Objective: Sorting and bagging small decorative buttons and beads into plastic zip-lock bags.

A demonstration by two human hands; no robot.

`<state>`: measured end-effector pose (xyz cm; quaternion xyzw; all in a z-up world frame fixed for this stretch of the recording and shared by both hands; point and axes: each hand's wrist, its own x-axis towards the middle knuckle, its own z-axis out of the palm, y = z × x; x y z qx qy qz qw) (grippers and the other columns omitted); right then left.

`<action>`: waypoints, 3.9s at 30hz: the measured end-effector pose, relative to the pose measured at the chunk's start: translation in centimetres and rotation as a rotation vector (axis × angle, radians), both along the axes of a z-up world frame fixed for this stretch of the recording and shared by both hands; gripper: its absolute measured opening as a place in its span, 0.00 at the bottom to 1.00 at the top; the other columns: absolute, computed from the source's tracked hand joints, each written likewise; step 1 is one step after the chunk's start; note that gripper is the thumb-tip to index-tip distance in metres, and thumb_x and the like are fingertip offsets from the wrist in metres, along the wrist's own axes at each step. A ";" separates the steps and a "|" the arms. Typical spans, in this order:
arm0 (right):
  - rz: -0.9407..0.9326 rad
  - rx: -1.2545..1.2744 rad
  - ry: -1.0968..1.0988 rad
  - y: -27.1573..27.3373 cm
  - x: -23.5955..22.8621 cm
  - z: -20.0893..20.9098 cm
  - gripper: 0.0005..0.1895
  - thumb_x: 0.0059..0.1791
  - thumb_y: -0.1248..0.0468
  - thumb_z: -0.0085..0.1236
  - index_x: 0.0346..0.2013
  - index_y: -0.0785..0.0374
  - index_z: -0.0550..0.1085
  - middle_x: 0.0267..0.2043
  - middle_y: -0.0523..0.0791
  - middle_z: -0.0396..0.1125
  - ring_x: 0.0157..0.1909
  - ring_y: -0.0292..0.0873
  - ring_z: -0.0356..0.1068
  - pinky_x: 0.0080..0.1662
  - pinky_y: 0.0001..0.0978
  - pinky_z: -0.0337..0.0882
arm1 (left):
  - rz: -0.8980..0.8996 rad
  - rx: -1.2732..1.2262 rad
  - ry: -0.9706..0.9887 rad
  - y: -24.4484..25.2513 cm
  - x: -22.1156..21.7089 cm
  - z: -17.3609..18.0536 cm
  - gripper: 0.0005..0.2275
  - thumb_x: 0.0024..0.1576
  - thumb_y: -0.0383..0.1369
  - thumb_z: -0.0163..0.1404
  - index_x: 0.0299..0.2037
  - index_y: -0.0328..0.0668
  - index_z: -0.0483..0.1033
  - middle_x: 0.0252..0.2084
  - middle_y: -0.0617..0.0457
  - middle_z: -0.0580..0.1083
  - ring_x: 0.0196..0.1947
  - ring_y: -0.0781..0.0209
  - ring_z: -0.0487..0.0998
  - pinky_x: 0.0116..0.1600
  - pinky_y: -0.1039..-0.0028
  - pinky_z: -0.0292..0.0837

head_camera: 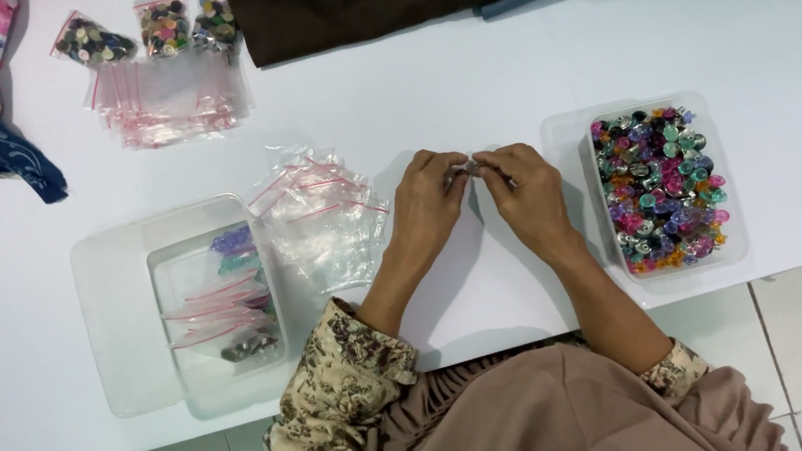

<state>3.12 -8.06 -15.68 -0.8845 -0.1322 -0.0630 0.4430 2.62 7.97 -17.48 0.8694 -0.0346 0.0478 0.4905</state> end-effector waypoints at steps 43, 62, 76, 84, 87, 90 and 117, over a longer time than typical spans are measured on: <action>-0.207 -0.755 -0.144 -20.8 0.7 2.4 0.11 0.41 0.74 0.57 0.34 0.63 0.82 0.42 0.46 0.67 0.47 0.49 0.68 0.41 0.37 0.72 | -0.349 0.515 -0.523 -22.2 7.5 2.0 0.02 0.51 0.21 0.57 0.33 0.35 0.80 0.36 0.48 0.65 0.40 0.47 0.73 0.35 0.63 0.74; -0.180 -0.018 -0.105 -14.9 -2.9 7.1 0.05 0.53 0.67 0.69 0.43 0.63 0.82 0.42 0.47 0.70 0.38 0.43 0.71 0.37 0.30 0.71 | -0.356 -0.130 0.061 -9.3 2.3 9.5 0.05 0.55 0.34 0.59 0.38 0.45 0.79 0.39 0.51 0.72 0.41 0.55 0.74 0.40 0.65 0.76; 0.040 0.099 -0.051 -2.5 -3.5 1.9 0.02 0.52 0.71 0.66 0.38 0.65 0.79 0.37 0.47 0.69 0.34 0.43 0.72 0.36 0.32 0.73 | -0.073 -0.231 0.344 2.5 -2.7 5.3 0.07 0.54 0.32 0.60 0.36 0.36 0.81 0.31 0.47 0.77 0.30 0.62 0.75 0.31 0.74 0.73; 0.024 0.020 0.026 -1.9 -2.6 -0.6 0.02 0.53 0.71 0.64 0.40 0.65 0.79 0.41 0.49 0.67 0.40 0.48 0.72 0.42 0.39 0.75 | -0.011 -0.085 0.280 2.3 -2.4 3.6 0.06 0.57 0.32 0.57 0.36 0.38 0.82 0.29 0.46 0.77 0.28 0.58 0.79 0.28 0.73 0.74; 0.032 -0.002 0.006 -1.8 -2.6 -0.5 0.01 0.52 0.69 0.66 0.38 0.63 0.81 0.39 0.47 0.66 0.37 0.45 0.69 0.39 0.37 0.72 | -0.002 -0.057 0.277 2.3 -2.6 4.0 0.06 0.57 0.31 0.55 0.37 0.38 0.82 0.29 0.45 0.77 0.28 0.55 0.80 0.30 0.68 0.76; 0.034 -0.033 -0.003 -1.9 -2.5 -0.8 0.01 0.53 0.68 0.65 0.39 0.62 0.81 0.39 0.47 0.67 0.37 0.45 0.68 0.39 0.38 0.72 | -0.006 -0.025 0.254 2.1 -2.6 4.2 0.05 0.58 0.31 0.55 0.38 0.39 0.83 0.29 0.46 0.77 0.29 0.54 0.81 0.30 0.67 0.77; -0.309 -0.171 -0.136 -16.9 -10.8 6.6 0.10 0.49 0.72 0.69 0.44 0.64 0.83 0.42 0.51 0.72 0.37 0.51 0.74 0.38 0.37 0.74 | -0.564 0.042 -0.345 -13.4 -3.0 6.1 0.08 0.58 0.27 0.58 0.46 0.38 0.81 0.40 0.46 0.77 0.41 0.47 0.78 0.42 0.61 0.72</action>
